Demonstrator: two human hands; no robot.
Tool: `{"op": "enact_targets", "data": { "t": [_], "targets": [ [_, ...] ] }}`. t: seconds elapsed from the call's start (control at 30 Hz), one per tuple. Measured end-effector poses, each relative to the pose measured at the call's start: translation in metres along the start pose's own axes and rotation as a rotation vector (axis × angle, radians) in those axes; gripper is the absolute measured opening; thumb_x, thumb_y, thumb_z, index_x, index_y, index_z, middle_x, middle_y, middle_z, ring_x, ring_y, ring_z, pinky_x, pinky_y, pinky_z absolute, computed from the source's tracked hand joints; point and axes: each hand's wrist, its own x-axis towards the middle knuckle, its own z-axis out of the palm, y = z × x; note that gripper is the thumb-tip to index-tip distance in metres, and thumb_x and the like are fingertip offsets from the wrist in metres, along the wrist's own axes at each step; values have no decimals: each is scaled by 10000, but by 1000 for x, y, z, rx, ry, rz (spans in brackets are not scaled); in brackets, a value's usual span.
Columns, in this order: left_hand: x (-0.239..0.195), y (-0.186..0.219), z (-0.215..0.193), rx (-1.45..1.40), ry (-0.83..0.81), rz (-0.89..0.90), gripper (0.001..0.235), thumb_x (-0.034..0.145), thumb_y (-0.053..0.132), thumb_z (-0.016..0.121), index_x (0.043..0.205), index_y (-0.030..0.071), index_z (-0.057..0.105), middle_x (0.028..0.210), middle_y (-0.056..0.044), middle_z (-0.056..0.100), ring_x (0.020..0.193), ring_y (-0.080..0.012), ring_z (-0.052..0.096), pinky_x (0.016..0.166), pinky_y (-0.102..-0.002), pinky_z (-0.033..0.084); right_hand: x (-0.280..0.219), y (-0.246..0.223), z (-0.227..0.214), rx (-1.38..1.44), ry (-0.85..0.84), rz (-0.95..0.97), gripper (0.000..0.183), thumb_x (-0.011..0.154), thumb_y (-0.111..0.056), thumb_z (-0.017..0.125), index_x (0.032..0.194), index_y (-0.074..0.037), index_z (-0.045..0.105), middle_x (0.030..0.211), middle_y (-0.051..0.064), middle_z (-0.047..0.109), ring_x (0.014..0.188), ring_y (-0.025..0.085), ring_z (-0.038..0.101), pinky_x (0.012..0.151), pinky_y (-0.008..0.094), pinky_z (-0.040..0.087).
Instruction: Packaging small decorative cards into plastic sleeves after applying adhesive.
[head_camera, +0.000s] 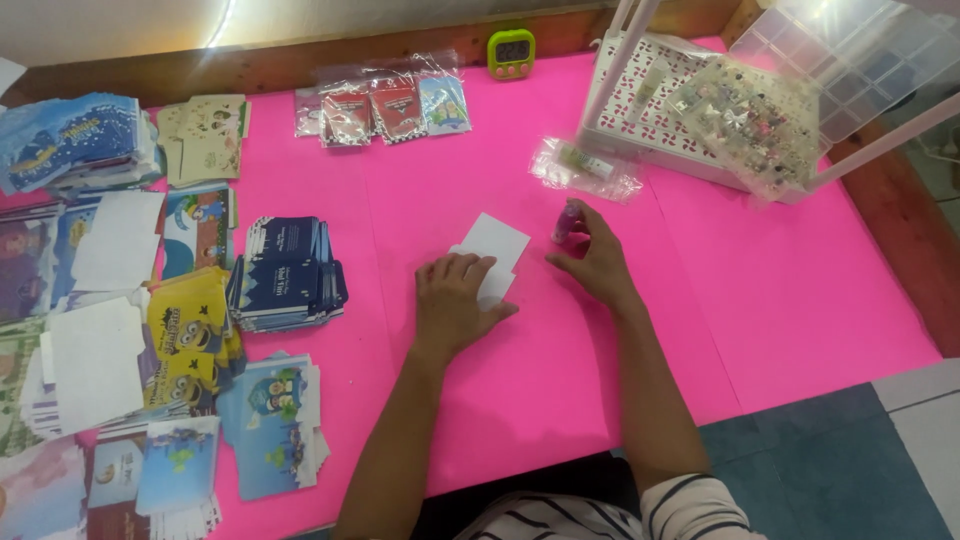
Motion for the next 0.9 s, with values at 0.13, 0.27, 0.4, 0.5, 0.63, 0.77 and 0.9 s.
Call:
{"op": "enact_targets", "data": {
  "t": [0.13, 0.27, 0.4, 0.5, 0.63, 0.77, 0.9],
  "targets": [
    [1, 1, 17, 96, -40, 14, 610, 819, 556, 732, 1317, 211, 662, 1175, -83, 692, 1203, -311, 617, 1055, -598, 386, 6, 20, 9, 2, 106, 40, 606, 849, -92, 804, 1405, -66, 566, 1254, 185, 673, 1201, 370, 645, 967, 508, 562],
    [1, -4, 36, 136, 30, 5, 446, 840, 481, 742, 1191, 205, 731, 1108, -73, 725, 1162, -296, 653, 1040, -615, 396, 10, 30, 21, 60, 223, -1, 344, 918, -199, 782, 1235, -97, 694, 1108, 105, 726, 1092, 287, 709, 882, 416, 616],
    [1, -14, 61, 126, 73, -56, 396, 872, 449, 740, 1160, 178, 740, 1123, -77, 725, 1181, -293, 640, 1013, -571, 427, 6, 19, 41, 208, 243, -132, 391, 878, -62, 820, 1245, -49, 688, 1063, 141, 690, 1025, 312, 713, 874, 445, 612],
    [6, -9, 48, 141, 101, -178, 438, 937, 457, 704, 1197, 106, 734, 1216, -125, 702, 1214, -321, 616, 947, -527, 488, 0, 1, 49, 219, 186, -121, 382, 920, -88, 777, 1291, -97, 684, 1059, 106, 696, 957, 261, 734, 810, 399, 631],
    [10, -12, 31, -37, 57, -247, 333, 1030, 176, 559, 1321, 63, 675, 1248, -173, 703, 1175, -344, 651, 901, -500, 546, 2, 21, 49, 298, 166, 2, 516, 852, -131, 837, 1334, -127, 653, 1083, 93, 727, 1029, 226, 704, 881, 386, 582],
    [5, -17, 14, 14, 32, -192, 340, 941, 192, 672, 1275, 146, 716, 1313, -108, 674, 1288, -343, 559, 982, -570, 470, 6, 24, 44, 603, 264, 25, 464, 823, -27, 807, 1250, -74, 632, 1045, 96, 696, 997, 185, 686, 852, 314, 580],
    [3, -24, 21, 25, -45, -203, 366, 957, 308, 667, 1285, 152, 713, 1342, -104, 661, 1319, -336, 534, 1030, -600, 425, 5, 12, 42, 775, 276, -24, 471, 852, 70, 748, 1270, -40, 562, 1049, 142, 659, 1001, 314, 739, 864, 419, 634]
  ]
}}
